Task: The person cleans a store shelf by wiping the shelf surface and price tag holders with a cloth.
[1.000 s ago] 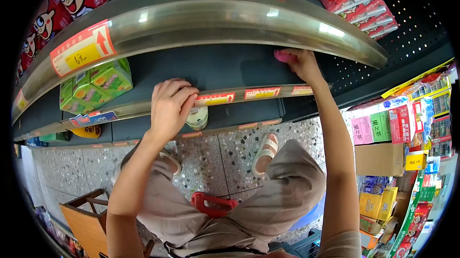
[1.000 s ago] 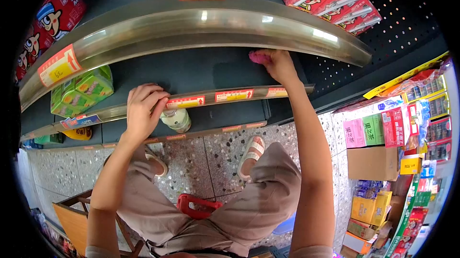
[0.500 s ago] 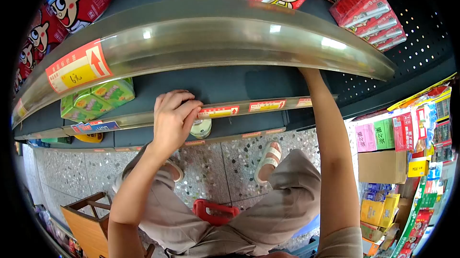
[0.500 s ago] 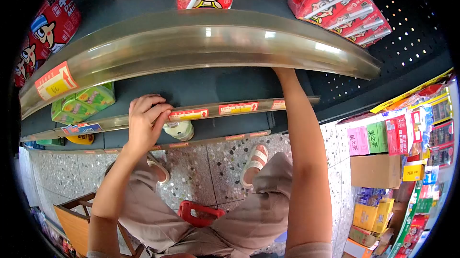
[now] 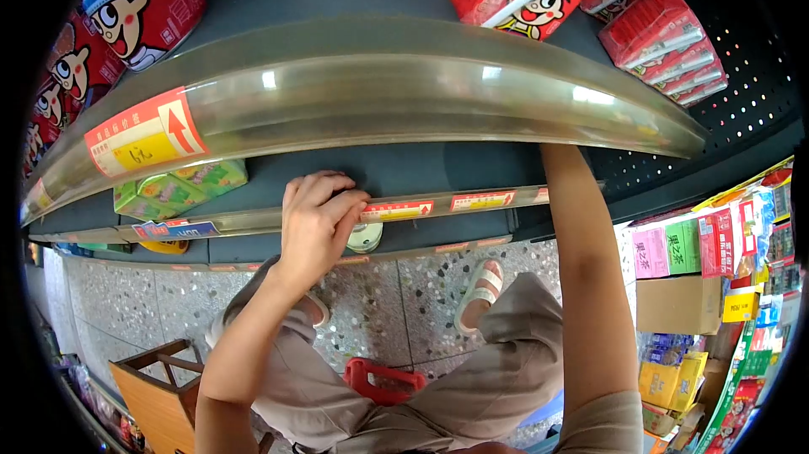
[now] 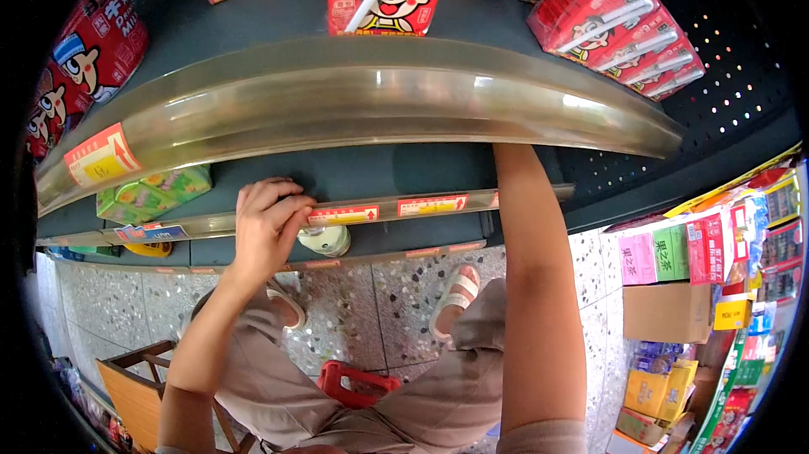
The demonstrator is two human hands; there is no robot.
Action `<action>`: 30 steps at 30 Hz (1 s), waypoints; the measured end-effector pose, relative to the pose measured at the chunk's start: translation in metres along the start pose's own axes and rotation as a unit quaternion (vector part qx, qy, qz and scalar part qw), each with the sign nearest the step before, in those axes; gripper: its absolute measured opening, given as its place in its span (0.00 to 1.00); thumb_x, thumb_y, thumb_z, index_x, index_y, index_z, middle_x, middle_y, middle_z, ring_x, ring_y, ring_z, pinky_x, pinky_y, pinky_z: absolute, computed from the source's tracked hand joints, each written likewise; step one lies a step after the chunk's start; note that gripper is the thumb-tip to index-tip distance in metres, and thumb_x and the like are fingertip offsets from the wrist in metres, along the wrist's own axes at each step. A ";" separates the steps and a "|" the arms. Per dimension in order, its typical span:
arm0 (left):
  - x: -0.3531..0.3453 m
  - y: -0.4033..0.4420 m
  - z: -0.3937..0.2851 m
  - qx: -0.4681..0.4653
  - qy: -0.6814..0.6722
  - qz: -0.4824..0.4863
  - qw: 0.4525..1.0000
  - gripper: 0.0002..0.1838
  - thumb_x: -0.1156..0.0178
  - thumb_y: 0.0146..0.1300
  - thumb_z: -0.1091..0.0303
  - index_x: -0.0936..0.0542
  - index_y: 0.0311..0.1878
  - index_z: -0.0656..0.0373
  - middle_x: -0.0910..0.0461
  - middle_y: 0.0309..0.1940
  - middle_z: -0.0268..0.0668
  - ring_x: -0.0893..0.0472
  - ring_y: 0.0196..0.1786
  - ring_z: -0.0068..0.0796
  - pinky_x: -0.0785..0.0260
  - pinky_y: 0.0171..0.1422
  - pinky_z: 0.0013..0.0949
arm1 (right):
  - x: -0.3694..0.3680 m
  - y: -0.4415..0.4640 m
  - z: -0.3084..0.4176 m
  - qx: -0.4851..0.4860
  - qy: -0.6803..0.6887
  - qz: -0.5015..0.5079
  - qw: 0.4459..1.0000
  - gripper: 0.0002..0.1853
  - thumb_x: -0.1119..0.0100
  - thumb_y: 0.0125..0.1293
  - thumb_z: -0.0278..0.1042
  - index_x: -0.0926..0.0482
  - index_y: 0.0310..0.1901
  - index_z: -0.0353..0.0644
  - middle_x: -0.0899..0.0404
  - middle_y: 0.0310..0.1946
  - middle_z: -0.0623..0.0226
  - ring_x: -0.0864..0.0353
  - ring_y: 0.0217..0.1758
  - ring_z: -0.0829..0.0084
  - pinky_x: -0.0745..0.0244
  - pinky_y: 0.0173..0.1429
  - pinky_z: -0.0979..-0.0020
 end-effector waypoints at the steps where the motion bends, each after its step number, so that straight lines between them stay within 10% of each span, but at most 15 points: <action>1: 0.000 0.000 0.000 0.001 -0.001 0.001 1.000 0.06 0.33 0.52 0.72 0.15 0.35 0.57 0.20 0.38 0.35 0.22 0.48 0.38 0.36 0.54 0.39 | 0.000 0.000 0.000 -0.001 -0.001 -0.002 1.000 0.19 0.42 0.65 0.42 0.23 0.54 0.41 0.24 0.53 0.47 0.28 0.58 0.44 0.35 0.63 0.50; 30: 0.004 -0.004 -0.002 0.000 -0.029 -0.014 0.999 0.05 0.35 0.56 0.70 0.15 0.35 0.57 0.19 0.36 0.35 0.22 0.45 0.37 0.36 0.52 0.39 | 0.008 0.000 0.022 0.082 0.015 -0.016 0.996 0.19 0.41 0.64 0.40 0.23 0.54 0.41 0.24 0.53 0.46 0.28 0.58 0.44 0.34 0.62 0.50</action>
Point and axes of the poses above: each hand's wrist, its own y-axis towards the middle knuckle, its own x-axis out of the back of the hand, z = x × y, the point moved 3 cm from there along y, towards the middle knuckle
